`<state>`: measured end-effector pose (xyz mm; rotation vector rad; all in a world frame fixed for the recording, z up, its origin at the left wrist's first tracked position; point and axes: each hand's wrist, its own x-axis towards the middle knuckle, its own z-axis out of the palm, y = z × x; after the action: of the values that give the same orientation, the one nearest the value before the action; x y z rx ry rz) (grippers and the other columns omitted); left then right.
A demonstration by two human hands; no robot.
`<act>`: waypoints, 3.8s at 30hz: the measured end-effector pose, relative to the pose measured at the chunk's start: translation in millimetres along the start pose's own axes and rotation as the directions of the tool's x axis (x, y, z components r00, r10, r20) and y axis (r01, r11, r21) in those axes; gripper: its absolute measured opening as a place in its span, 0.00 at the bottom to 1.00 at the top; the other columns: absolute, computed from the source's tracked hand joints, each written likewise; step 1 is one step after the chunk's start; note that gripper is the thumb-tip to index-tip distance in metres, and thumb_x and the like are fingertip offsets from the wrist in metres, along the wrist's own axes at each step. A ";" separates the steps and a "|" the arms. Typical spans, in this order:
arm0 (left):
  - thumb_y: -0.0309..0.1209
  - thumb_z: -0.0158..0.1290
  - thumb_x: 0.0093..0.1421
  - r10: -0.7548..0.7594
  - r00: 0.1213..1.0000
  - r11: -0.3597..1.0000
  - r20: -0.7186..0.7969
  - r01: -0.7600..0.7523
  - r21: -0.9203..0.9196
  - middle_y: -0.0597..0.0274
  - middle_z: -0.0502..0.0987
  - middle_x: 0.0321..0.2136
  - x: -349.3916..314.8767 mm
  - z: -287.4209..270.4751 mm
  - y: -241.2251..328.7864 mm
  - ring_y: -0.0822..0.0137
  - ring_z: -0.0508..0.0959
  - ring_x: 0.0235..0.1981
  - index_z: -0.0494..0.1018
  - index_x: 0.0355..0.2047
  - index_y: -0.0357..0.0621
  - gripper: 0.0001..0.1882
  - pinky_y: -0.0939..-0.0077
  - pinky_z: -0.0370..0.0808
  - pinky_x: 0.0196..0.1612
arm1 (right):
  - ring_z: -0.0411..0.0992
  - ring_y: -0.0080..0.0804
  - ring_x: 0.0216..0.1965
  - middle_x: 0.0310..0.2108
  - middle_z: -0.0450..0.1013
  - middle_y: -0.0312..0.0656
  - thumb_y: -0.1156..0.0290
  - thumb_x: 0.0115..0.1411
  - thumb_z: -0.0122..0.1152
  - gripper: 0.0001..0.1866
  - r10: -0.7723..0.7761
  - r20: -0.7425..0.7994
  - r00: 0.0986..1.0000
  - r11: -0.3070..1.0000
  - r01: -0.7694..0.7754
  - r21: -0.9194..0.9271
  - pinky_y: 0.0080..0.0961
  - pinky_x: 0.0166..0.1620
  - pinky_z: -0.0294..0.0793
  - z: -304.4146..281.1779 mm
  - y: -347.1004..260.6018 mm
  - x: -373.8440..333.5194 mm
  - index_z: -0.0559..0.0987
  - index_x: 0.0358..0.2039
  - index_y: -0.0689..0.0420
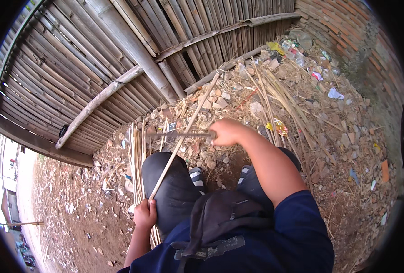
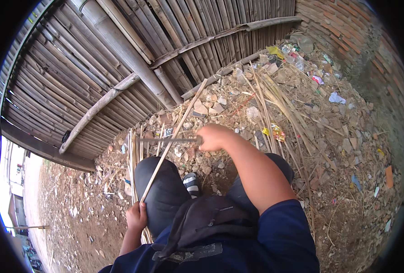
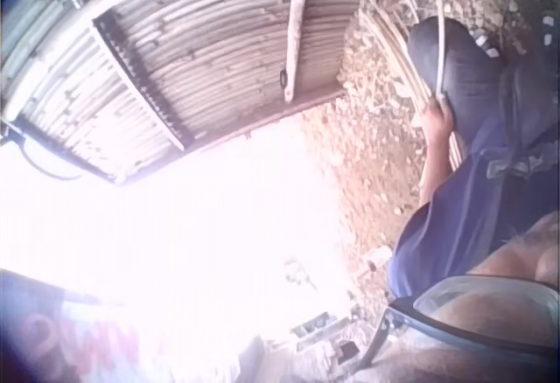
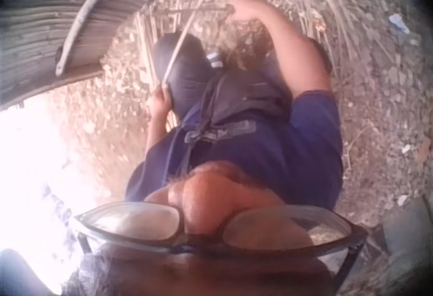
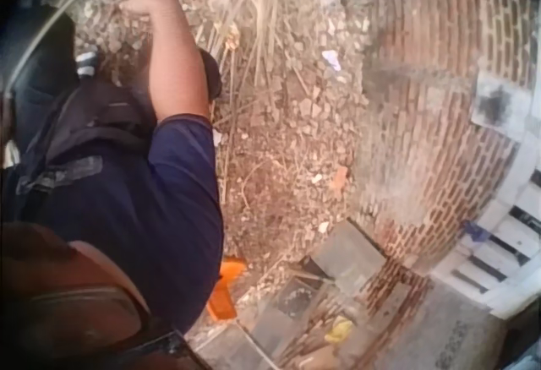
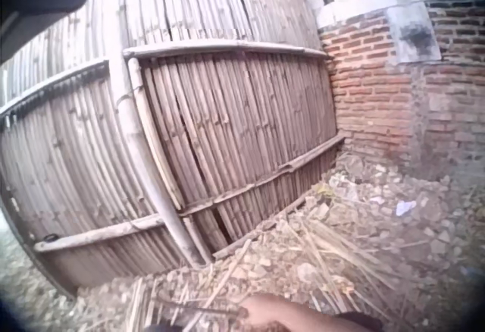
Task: The person scrapes a long strip of bamboo with a knife, removing thin shavings from the surface while holding the wood with one hand.
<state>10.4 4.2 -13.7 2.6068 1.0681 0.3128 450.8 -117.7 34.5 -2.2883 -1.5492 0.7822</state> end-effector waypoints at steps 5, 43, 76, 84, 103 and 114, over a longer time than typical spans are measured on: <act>0.42 0.52 0.67 0.004 0.998 0.998 -0.055 -0.001 0.064 0.42 0.73 0.16 4.0 -2.1 4.3 0.38 0.75 0.19 0.67 0.20 0.38 0.23 0.46 0.70 0.25 | 0.78 0.50 0.43 0.41 0.80 0.52 0.65 0.52 0.66 0.17 0.225 -0.254 0.940 0.955 -0.162 0.246 0.40 0.47 0.77 2.7 55.7 19.7 0.81 0.40 0.61; 0.43 0.54 0.65 -0.004 1.000 0.999 -0.015 0.004 0.044 0.43 0.73 0.15 9.7 -10.0 4.2 0.38 0.75 0.19 0.67 0.19 0.39 0.23 0.47 0.70 0.25 | 0.78 0.48 0.45 0.40 0.80 0.51 0.60 0.57 0.66 0.16 0.220 -0.278 0.935 0.974 -0.195 0.117 0.41 0.50 0.77 13.6 52.3 26.3 0.82 0.41 0.57; 0.47 0.41 0.73 -0.129 0.944 0.971 0.304 0.183 -0.155 0.38 0.75 0.22 -6.7 -26.9 -4.8 0.37 0.77 0.29 0.70 0.27 0.36 0.26 0.50 0.71 0.33 | 0.79 0.47 0.44 0.39 0.80 0.48 0.55 0.50 0.71 0.22 0.061 -0.114 0.992 0.998 -0.061 0.004 0.43 0.48 0.78 -17.2 12.8 -23.7 0.82 0.42 0.53; 0.47 0.41 0.73 -0.133 0.926 0.973 0.352 0.189 -0.131 0.38 0.75 0.21 2.7 -30.4 -0.5 0.38 0.77 0.27 0.72 0.28 0.34 0.27 0.52 0.71 0.32 | 0.80 0.43 0.42 0.36 0.80 0.46 0.56 0.53 0.69 0.17 -0.033 0.037 0.999 0.999 0.034 -0.019 0.42 0.45 0.78 -1.9 -30.9 -13.3 0.81 0.38 0.55; 0.53 0.39 0.74 -0.147 0.859 0.906 0.490 0.316 -0.282 0.58 0.71 0.19 15.7 -24.5 -23.0 0.67 0.70 0.25 0.71 0.26 0.34 0.32 0.66 0.71 0.33 | 0.79 0.45 0.41 0.37 0.79 0.49 0.61 0.56 0.66 0.15 0.103 -0.052 0.993 0.983 -0.094 0.159 0.41 0.45 0.77 8.0 21.3 19.4 0.81 0.38 0.58; 0.52 0.40 0.74 -0.155 0.841 0.849 0.518 0.381 -0.365 0.66 0.69 0.18 10.6 -15.8 -37.5 0.72 0.66 0.23 0.70 0.24 0.38 0.31 0.70 0.68 0.30 | 0.79 0.43 0.38 0.34 0.79 0.48 0.61 0.56 0.65 0.13 -0.020 0.041 0.999 1.000 0.019 0.018 0.41 0.43 0.77 -0.4 -25.4 -4.1 0.81 0.35 0.58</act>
<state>-11.3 40.2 -11.6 1.9263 1.0212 -0.1316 430.2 -111.5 48.7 -2.2544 -1.5734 0.8393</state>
